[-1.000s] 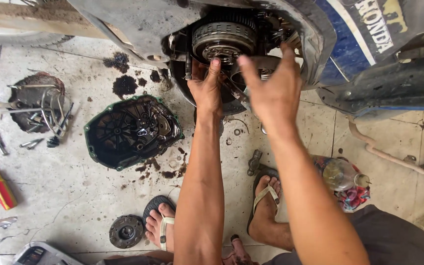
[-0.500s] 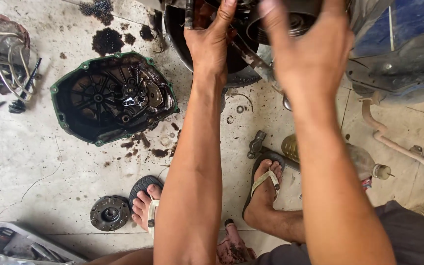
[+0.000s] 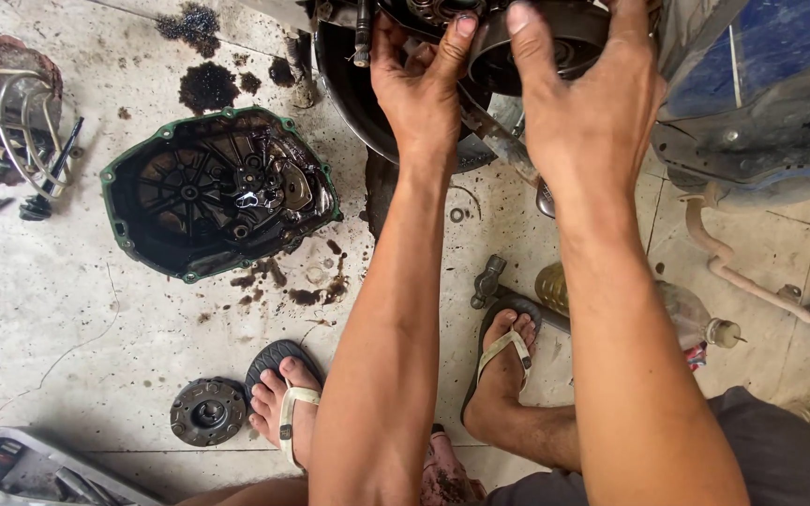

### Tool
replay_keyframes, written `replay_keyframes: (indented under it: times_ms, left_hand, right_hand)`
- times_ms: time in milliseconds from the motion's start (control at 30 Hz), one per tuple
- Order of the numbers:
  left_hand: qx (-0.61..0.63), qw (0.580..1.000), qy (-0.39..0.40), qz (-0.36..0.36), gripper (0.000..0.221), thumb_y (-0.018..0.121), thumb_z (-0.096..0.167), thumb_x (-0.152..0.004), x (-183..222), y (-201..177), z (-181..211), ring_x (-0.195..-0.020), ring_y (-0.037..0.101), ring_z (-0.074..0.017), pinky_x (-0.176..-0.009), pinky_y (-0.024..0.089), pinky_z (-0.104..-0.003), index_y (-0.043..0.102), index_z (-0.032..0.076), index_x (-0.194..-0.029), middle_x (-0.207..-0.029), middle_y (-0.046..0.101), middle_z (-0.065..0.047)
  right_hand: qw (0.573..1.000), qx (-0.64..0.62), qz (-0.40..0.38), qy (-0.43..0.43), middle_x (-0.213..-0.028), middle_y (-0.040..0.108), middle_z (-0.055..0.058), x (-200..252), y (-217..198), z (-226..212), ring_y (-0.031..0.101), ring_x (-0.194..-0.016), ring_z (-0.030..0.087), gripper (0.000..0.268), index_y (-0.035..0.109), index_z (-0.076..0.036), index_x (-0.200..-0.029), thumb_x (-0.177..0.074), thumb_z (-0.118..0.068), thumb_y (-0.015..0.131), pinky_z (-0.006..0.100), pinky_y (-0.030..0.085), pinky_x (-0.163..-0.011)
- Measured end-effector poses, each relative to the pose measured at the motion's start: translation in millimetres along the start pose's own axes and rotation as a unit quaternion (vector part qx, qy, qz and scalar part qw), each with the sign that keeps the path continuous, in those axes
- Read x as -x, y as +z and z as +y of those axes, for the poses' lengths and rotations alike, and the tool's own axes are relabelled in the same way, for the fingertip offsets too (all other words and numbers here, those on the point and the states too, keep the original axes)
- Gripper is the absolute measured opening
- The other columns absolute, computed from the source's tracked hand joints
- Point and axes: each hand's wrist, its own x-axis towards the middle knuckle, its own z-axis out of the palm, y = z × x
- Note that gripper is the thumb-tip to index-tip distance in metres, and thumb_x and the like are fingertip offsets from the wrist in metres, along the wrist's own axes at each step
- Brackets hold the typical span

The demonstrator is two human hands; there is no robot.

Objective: Disassembling and cleaning the clutch assembly of a motorcycle engine

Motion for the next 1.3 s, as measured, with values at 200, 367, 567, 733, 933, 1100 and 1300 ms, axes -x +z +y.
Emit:
replay_keyframes:
  times_ms: [200, 367, 567, 733, 933, 1100, 1300]
  left_hand:
    - [-0.083, 0.996, 0.019, -0.007, 0.046, 0.085, 0.029, -0.080, 1.7, 5.4, 21.5, -0.083, 0.072, -0.0207, -0.082, 0.066, -0.035, 0.063, 0.009, -0.115, -0.094, 0.068, -0.005]
    - [-0.033, 0.998, -0.049, -0.001, 0.056, 0.084, 0.018, -0.080, 7.0, 12.3, 42.4, -0.096, 0.071, -0.0282, -0.092, 0.063, -0.040, 0.058, -0.002, -0.127, -0.112, 0.067, -0.016]
    - [-0.024, 0.992, -0.124, -0.007, 0.066, 0.088, 0.016, -0.087, -2.9, -7.8, 21.1, -0.112, 0.060, -0.0247, -0.091, 0.059, -0.043, 0.051, 0.005, -0.140, -0.126, 0.058, -0.012]
    - [0.038, 0.991, -0.128, -0.001, 0.064, 0.087, 0.024, -0.090, -13.4, -20.8, -19.5, -0.112, 0.063, -0.0277, -0.086, 0.061, -0.046, 0.051, 0.006, -0.139, -0.127, 0.060, -0.013]
    - [-0.075, 0.992, -0.091, 0.051, 0.093, 0.098, 0.029, -0.074, -7.5, 15.5, 11.3, -0.124, 0.058, -0.0315, -0.104, 0.052, -0.051, 0.044, -0.001, -0.144, -0.132, 0.058, -0.023]
    - [-0.134, 0.986, -0.066, 0.068, 0.074, 0.097, 0.024, -0.074, -5.2, -25.5, -28.1, -0.107, 0.060, -0.0220, -0.097, 0.051, -0.045, 0.057, 0.002, -0.132, -0.116, 0.066, -0.016]
    - [-0.145, 0.988, -0.056, 0.026, 0.072, 0.098, 0.022, -0.071, -7.8, 12.5, 9.9, -0.106, 0.061, -0.0161, -0.097, 0.052, -0.042, 0.063, 0.005, -0.131, -0.113, 0.070, -0.014]
  right_hand:
    - [0.999, -0.045, 0.004, 0.014, -0.114, 0.071, 0.022, -4.6, -3.9, -1.4, 0.075, -0.099, 0.034, 0.055, 0.052, 0.004, -0.128, -0.095, -0.017, 0.090, 0.046, 0.062, -0.088]
    - [0.864, -0.334, -0.089, 0.366, -0.115, 0.067, 0.008, -15.6, -5.3, 24.6, 0.071, -0.102, 0.023, 0.073, 0.063, -0.014, -0.118, -0.061, -0.057, 0.079, 0.036, 0.062, -0.082]
    - [0.758, -0.476, -0.092, 0.436, -0.127, 0.054, 0.021, -14.6, -0.7, 50.5, 0.073, -0.095, 0.039, 0.093, 0.045, -0.001, -0.141, -0.072, -0.050, 0.086, 0.038, 0.067, -0.081]
    - [0.729, -0.506, -0.107, 0.449, -0.129, 0.052, 0.022, -15.5, 14.1, 69.4, 0.071, -0.099, 0.039, 0.098, 0.044, -0.004, -0.145, -0.070, -0.047, 0.089, 0.038, 0.066, -0.084]
    - [0.900, -0.149, -0.186, 0.365, -0.121, 0.068, 0.017, -47.5, -30.0, 1.8, 0.066, -0.116, 0.035, 0.098, 0.055, -0.012, -0.140, -0.064, -0.065, 0.084, 0.044, 0.058, -0.092]
    - [0.909, -0.078, -0.271, 0.306, -0.136, 0.053, 0.036, -68.4, -55.2, -23.1, 0.063, -0.116, 0.049, 0.094, 0.030, 0.002, -0.153, -0.087, -0.047, 0.075, 0.060, 0.056, -0.092]
    - [0.634, -0.566, -0.131, 0.511, -0.138, 0.055, 0.026, -29.6, -11.8, 48.3, 0.064, -0.117, 0.041, 0.100, 0.036, 0.001, -0.148, -0.076, -0.052, 0.080, 0.045, 0.056, -0.098]
